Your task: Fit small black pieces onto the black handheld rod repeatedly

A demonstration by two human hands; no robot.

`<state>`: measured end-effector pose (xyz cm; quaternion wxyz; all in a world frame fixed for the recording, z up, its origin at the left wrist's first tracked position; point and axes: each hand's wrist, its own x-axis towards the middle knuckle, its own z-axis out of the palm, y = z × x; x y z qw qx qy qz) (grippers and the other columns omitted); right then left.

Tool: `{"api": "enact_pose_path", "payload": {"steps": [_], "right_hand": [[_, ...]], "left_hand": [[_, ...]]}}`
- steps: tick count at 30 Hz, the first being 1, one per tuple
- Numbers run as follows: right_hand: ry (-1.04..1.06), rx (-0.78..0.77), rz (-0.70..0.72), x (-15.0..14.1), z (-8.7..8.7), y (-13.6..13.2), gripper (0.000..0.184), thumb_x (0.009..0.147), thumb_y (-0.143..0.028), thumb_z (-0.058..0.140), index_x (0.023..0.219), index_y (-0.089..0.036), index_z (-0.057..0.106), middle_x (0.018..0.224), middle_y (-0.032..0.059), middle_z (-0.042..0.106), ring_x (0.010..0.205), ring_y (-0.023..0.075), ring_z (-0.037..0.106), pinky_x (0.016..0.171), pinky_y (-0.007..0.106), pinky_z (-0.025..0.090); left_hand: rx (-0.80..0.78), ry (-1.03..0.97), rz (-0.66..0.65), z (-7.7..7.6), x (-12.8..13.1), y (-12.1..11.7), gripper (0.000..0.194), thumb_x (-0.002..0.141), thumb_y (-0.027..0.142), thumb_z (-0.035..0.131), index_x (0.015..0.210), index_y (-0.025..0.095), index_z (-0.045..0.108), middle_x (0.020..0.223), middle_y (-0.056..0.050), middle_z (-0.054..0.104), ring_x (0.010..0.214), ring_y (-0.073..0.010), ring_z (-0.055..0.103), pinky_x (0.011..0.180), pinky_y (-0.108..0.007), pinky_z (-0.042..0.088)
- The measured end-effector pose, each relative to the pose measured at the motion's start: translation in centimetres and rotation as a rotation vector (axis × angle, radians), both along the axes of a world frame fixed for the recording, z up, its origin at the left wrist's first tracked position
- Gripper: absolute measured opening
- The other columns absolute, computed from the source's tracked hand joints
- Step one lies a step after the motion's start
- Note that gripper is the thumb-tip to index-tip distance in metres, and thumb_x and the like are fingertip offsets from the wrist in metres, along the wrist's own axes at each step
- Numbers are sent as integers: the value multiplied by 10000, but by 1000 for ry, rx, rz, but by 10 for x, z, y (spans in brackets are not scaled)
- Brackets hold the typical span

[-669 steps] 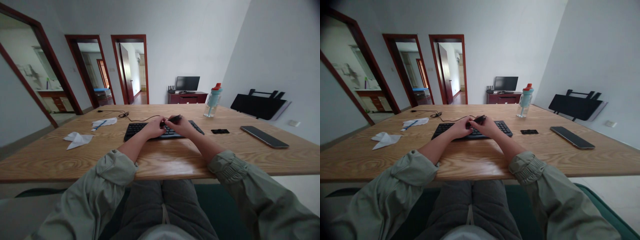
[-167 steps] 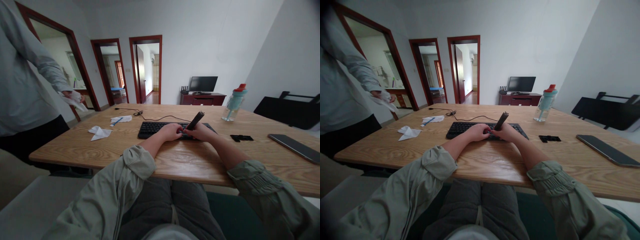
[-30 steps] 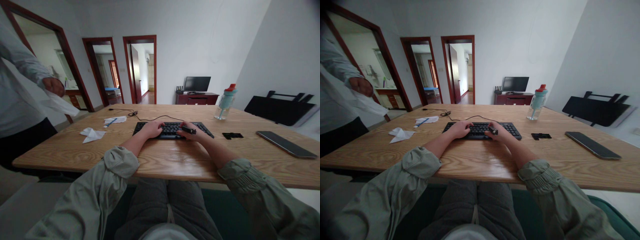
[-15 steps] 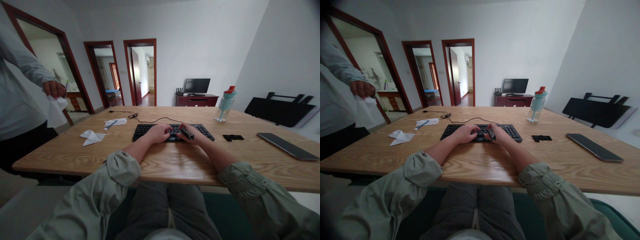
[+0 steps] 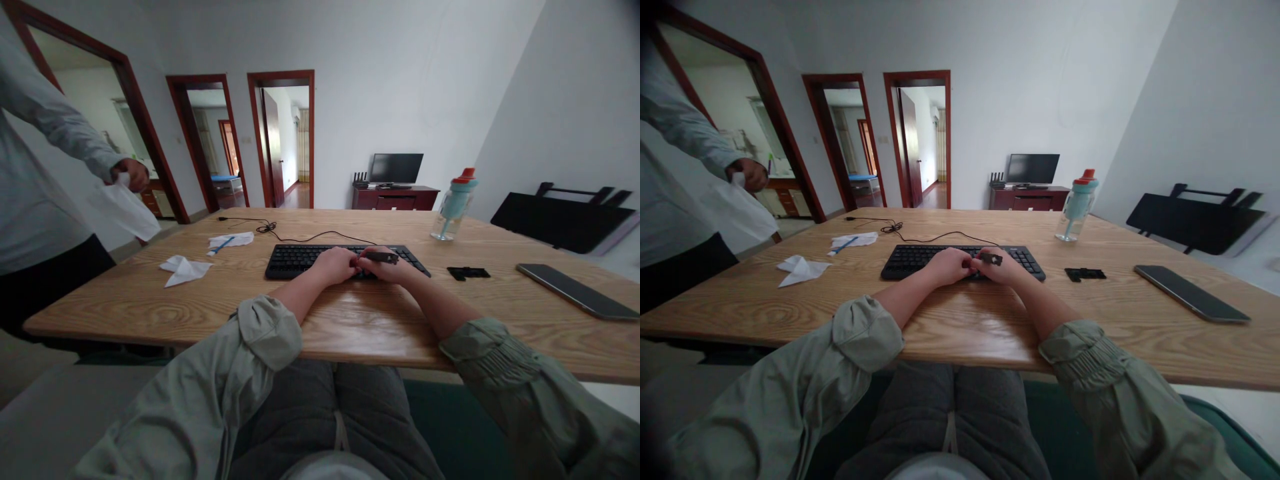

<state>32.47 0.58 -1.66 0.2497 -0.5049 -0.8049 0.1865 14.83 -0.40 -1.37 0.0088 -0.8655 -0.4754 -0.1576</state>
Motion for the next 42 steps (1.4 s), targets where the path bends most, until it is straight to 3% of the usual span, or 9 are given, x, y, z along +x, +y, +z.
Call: {"api": "enact_pose_path", "payload": {"steps": [7,17,24,33,42], "right_hand": [[79,85,-124,-2,2,-2,93,840,-207,552,777,-172,611,721,43,657,670,152,592,622,236,446],[219,-105,-48,-4,-4,-10,116,879,-245,500,971,-188,544,611,-32,568,456,92,470,411,193,343],[236,-148,-77,-5,4,-20,116,875,-245,513,983,-203,503,634,-30,575,467,93,486,399,178,358],[333,-200,-16,-7,5,-29,89,897,-249,502,972,-216,468,623,-42,542,474,93,481,419,182,388],[354,-198,-84,-16,4,-29,23,913,-212,475,934,-211,465,610,-50,526,449,84,472,402,181,374]], "left_hand": [[9,-11,-10,-2,1,1,246,856,419,590,903,237,748,937,-47,741,873,-212,670,784,-294,512],[48,-14,-119,0,-14,8,265,838,364,544,933,243,760,939,-41,742,871,-211,663,778,-302,504],[39,-110,-29,0,-33,20,280,823,312,539,972,216,756,981,-40,741,919,-189,658,857,-288,503],[5,-67,-86,1,-27,11,284,816,286,529,968,227,762,948,-40,750,867,-199,661,800,-295,510],[0,-32,-119,3,-21,4,280,833,298,531,990,238,755,960,-31,752,892,-192,669,828,-281,503]]}}
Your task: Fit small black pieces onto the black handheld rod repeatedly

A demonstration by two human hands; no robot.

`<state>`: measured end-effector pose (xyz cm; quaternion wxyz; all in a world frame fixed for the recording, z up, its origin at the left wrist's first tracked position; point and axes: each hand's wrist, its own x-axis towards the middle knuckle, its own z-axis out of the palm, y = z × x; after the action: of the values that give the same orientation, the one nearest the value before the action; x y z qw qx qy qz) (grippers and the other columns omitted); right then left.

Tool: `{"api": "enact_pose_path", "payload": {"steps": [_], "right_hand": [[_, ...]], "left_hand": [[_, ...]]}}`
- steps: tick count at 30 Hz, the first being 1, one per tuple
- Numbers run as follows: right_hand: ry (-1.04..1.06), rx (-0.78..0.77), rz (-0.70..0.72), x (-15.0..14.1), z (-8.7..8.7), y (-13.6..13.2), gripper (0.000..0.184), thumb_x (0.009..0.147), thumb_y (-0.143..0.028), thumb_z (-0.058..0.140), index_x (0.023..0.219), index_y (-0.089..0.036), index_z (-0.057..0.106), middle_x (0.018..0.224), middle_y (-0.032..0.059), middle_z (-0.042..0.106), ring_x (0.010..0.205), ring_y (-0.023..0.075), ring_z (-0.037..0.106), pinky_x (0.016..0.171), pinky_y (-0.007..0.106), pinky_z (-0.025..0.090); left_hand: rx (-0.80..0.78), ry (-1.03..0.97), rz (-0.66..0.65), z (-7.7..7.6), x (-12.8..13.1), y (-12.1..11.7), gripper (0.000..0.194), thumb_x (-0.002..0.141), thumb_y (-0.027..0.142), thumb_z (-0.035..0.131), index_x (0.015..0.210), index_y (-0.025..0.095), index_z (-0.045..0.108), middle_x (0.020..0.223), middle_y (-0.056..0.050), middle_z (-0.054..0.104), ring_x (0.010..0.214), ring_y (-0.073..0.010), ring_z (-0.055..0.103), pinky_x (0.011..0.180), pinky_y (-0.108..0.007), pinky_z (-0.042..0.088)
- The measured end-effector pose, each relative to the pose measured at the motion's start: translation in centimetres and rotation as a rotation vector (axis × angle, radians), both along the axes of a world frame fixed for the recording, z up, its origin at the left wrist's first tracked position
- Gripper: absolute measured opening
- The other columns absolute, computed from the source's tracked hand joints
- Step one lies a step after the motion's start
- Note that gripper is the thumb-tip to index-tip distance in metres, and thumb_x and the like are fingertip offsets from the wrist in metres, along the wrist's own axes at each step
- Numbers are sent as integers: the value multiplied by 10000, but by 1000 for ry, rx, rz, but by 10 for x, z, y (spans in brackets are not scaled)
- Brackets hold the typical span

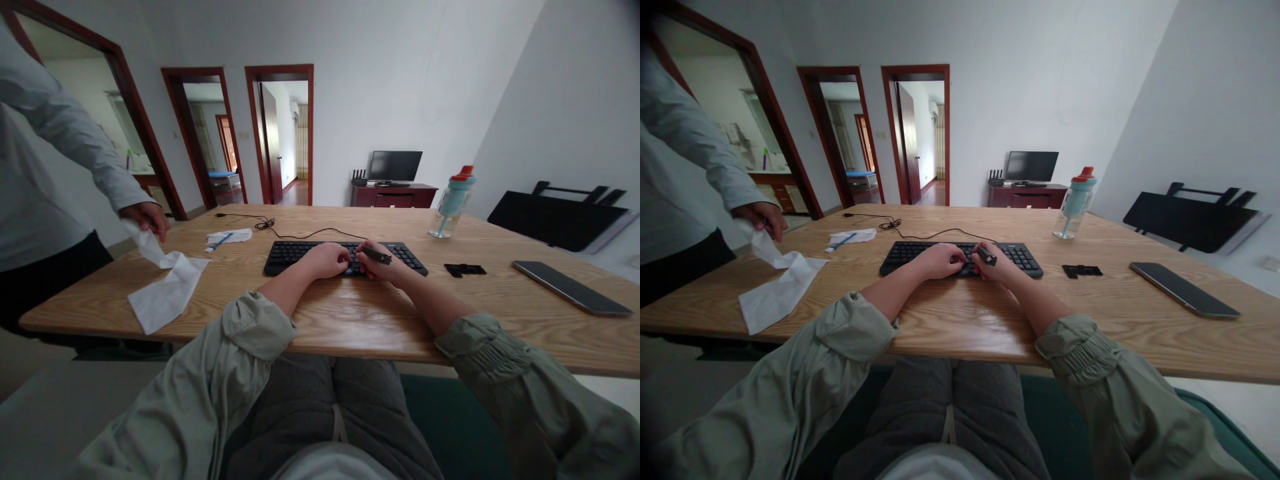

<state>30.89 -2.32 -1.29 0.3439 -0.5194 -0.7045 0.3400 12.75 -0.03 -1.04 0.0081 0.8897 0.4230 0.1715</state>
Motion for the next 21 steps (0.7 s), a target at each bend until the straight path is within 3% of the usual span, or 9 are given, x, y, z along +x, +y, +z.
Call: {"api": "enact_pose_path", "payload": {"steps": [5,9,13,16,18,21], "right_hand": [[-79,71,73,7,-4,6,76,921,-274,481,954,-213,450,623,-48,531,446,94,474,404,196,386],[-137,110,101,12,-9,15,110,913,-305,499,953,-218,447,640,-35,554,447,101,485,400,205,390],[-162,126,141,13,-9,18,176,876,-315,561,985,-228,454,645,-35,581,459,106,498,400,203,394],[-182,107,119,12,-6,17,166,874,-309,555,982,-229,457,640,-34,585,447,105,490,394,207,388],[-186,99,107,12,-6,17,143,883,-318,538,959,-228,457,637,-32,576,444,107,488,394,212,387],[-194,137,126,15,-10,21,167,893,-362,533,960,-227,460,653,-30,571,454,107,493,408,214,394]], "left_hand": [[73,94,76,19,-25,-34,273,848,330,523,968,233,749,994,-52,738,905,-201,660,817,-282,491],[104,216,288,28,-92,-85,290,855,342,485,969,256,739,1006,-61,727,935,-231,653,845,-325,483],[117,369,643,18,-186,-135,377,847,380,459,1072,236,725,1194,-112,682,1096,-309,614,967,-415,445],[-39,411,940,6,-247,-162,505,848,446,414,1209,201,669,1290,-132,641,1104,-334,617,956,-445,450],[-116,392,999,-1,-272,-174,527,874,452,347,1209,192,660,1296,-121,644,1120,-297,620,973,-395,440],[-129,398,1046,-4,-287,-182,500,879,414,289,1157,234,663,1280,-80,665,1097,-263,634,947,-359,443]]}}
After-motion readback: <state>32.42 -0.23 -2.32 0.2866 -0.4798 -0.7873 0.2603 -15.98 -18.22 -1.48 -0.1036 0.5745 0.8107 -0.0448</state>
